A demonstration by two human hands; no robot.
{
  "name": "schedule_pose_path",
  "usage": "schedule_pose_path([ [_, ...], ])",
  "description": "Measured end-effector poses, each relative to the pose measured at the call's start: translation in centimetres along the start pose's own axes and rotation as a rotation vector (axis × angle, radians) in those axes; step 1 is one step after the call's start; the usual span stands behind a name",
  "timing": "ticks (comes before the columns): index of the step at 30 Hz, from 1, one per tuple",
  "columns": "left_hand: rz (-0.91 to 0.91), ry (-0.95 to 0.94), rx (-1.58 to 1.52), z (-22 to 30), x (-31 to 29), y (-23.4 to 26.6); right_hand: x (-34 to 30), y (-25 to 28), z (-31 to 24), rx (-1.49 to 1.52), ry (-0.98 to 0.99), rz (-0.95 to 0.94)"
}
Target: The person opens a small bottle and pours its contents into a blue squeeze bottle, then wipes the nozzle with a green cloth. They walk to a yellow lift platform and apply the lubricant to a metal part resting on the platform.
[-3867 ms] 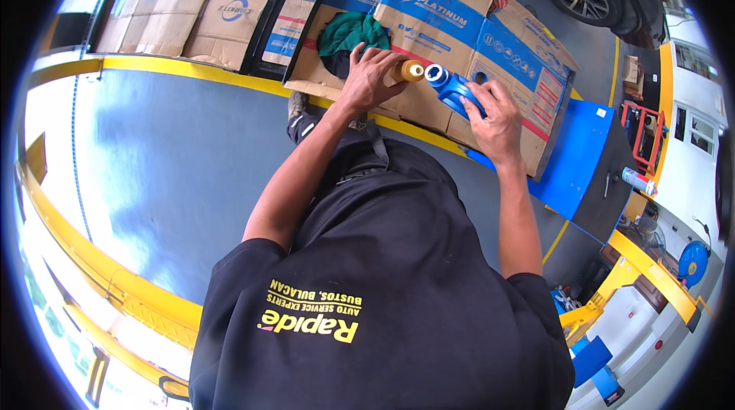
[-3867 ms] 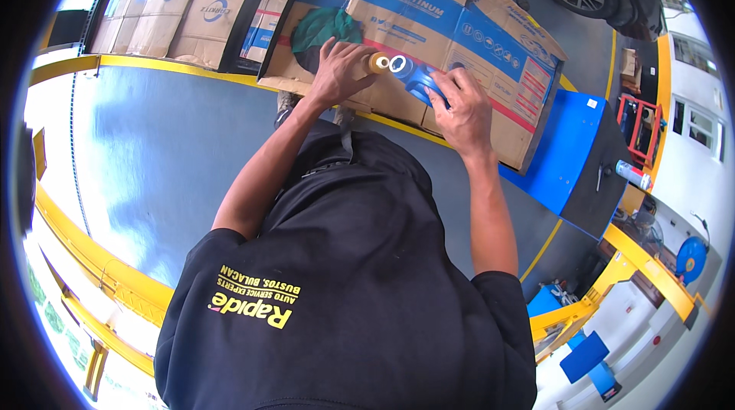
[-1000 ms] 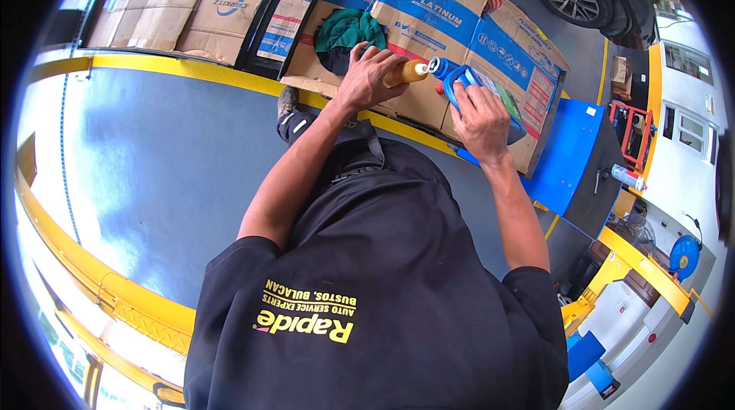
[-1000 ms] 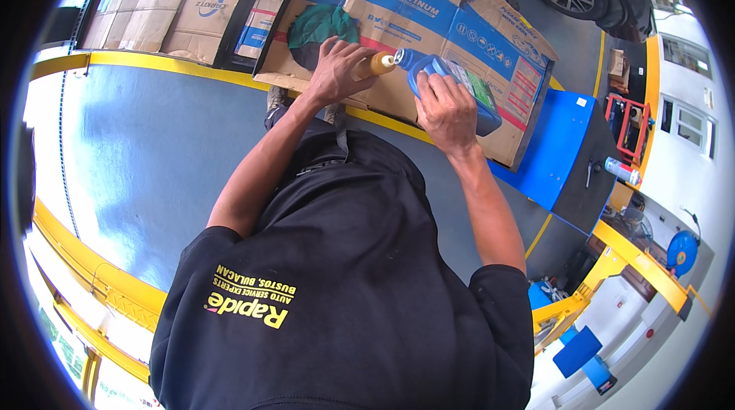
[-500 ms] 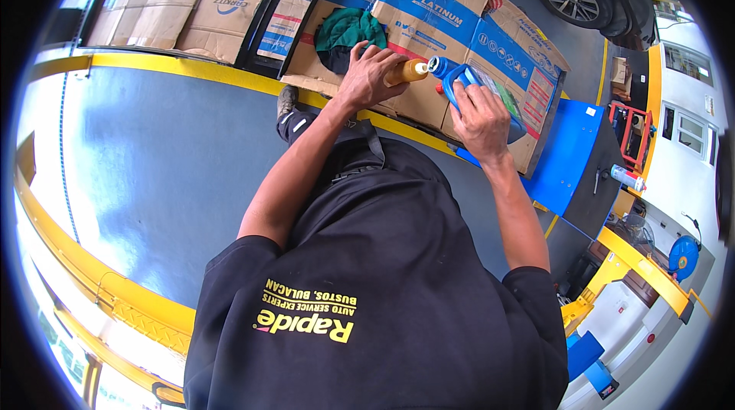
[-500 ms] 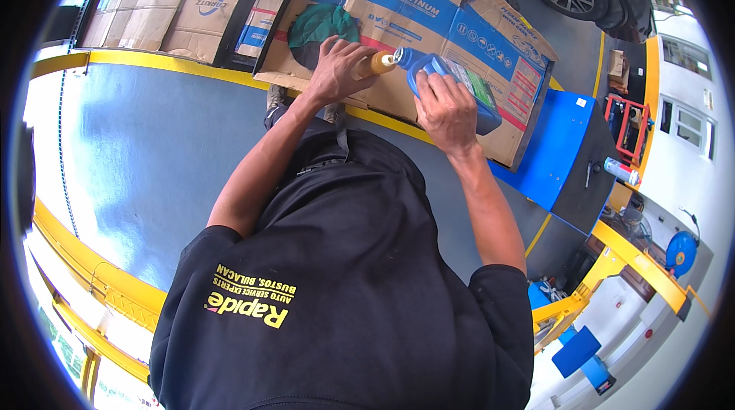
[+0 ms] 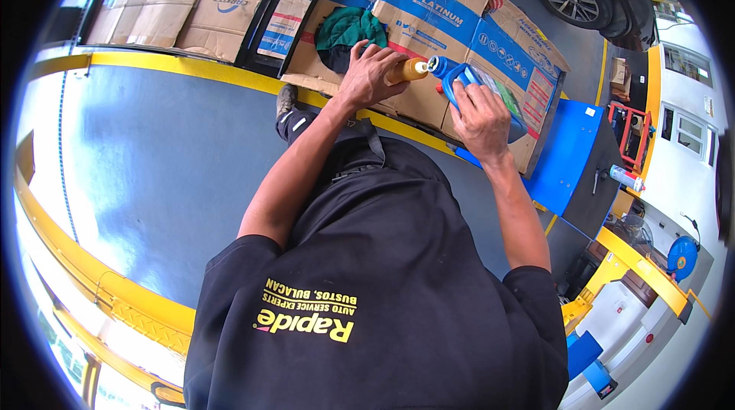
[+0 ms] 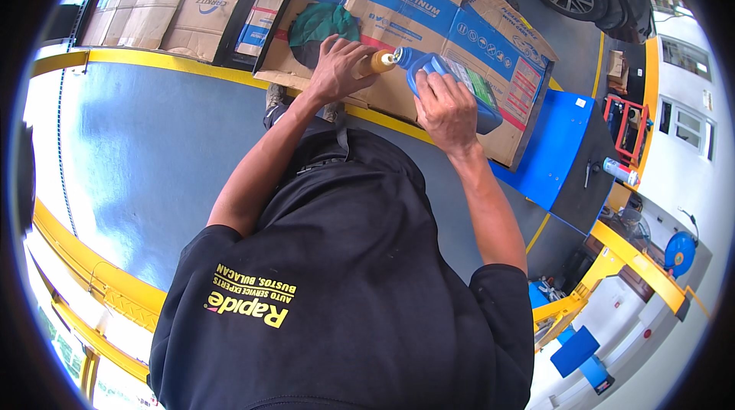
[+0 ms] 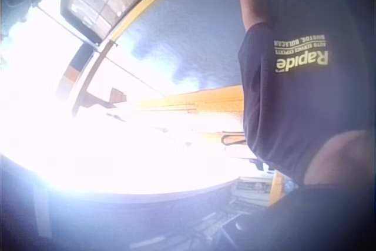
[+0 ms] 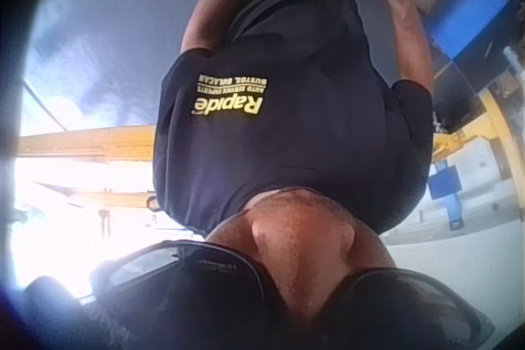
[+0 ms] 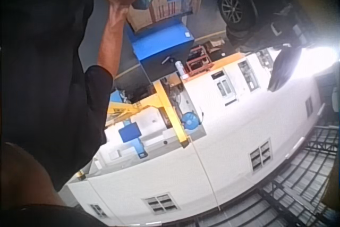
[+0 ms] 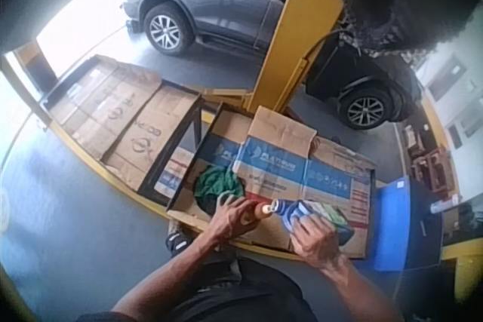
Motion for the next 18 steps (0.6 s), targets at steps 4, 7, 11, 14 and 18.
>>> schedule_pose_path([
  [4,0.007,-0.004,0.001,0.05,0.00,0.03,0.09,0.06,0.00,-0.001,-0.002,-0.012],
  [7,0.005,0.001,-0.007,0.07,-0.04,0.05,0.10,0.09,0.01,-0.002,0.001,-0.013],
  [11,0.014,-0.002,-0.011,0.03,-0.02,0.09,0.08,0.03,0.04,0.009,0.004,-0.015],
  [14,0.013,0.003,-0.012,-0.05,-0.03,0.04,0.07,0.08,0.03,0.012,0.005,-0.015],
  [18,-0.017,0.017,0.004,0.12,0.02,0.09,0.08,0.29,-0.04,0.010,0.003,-0.014],
])
Point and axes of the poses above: each hand's wrist, its own x-axis towards the middle knuckle, its own y-axis out of the back of the hand, z = x × y, the point moved 10 cm from there along x, towards the middle knuckle, and after that the axes turned 2 degrees about y, right-handed, at the moved point
